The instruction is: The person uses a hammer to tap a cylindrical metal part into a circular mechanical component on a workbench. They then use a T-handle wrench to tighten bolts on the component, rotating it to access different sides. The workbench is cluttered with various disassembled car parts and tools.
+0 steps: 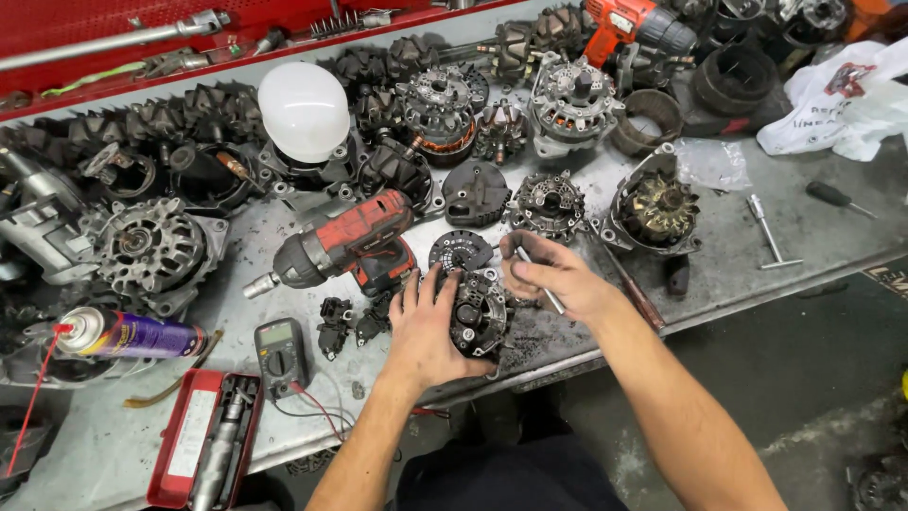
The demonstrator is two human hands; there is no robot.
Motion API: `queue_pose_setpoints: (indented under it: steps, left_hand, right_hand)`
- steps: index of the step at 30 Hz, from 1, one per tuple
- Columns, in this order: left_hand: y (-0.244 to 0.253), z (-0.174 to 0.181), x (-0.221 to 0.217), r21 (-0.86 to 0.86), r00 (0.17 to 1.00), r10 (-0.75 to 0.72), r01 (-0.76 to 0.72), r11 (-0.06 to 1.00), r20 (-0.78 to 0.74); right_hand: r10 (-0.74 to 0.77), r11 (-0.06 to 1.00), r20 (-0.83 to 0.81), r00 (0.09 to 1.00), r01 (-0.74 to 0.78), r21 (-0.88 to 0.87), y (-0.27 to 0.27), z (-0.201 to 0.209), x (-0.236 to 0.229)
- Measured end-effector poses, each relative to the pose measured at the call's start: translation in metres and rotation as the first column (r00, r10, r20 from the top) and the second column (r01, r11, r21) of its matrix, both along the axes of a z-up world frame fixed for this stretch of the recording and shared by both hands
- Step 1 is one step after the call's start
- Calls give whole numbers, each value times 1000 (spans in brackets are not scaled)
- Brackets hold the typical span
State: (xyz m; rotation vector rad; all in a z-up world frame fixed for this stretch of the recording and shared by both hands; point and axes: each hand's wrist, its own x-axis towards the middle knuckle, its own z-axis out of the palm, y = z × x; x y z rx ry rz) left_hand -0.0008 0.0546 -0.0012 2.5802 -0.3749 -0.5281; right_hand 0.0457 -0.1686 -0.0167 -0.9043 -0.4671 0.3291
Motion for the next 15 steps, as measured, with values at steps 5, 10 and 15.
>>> queue_pose_setpoints:
  steps: [5, 10, 15]
  left_hand:
    - [-2, 15, -7, 6, 1000, 16, -16, 1000, -24]
    - [-13, -3, -20, -17, 992, 123, -124, 992, -33]
    - [-20, 5, -27, 41, 986, 160, -159, 986, -43]
  right_hand:
    - [-150, 637, 77, 986, 156, -755, 15, 98, -17]
    - [101, -588, 340, 935, 332, -737, 15, 85, -16]
    - [-146, -308, 147, 978, 96, -947, 39, 84, -1]
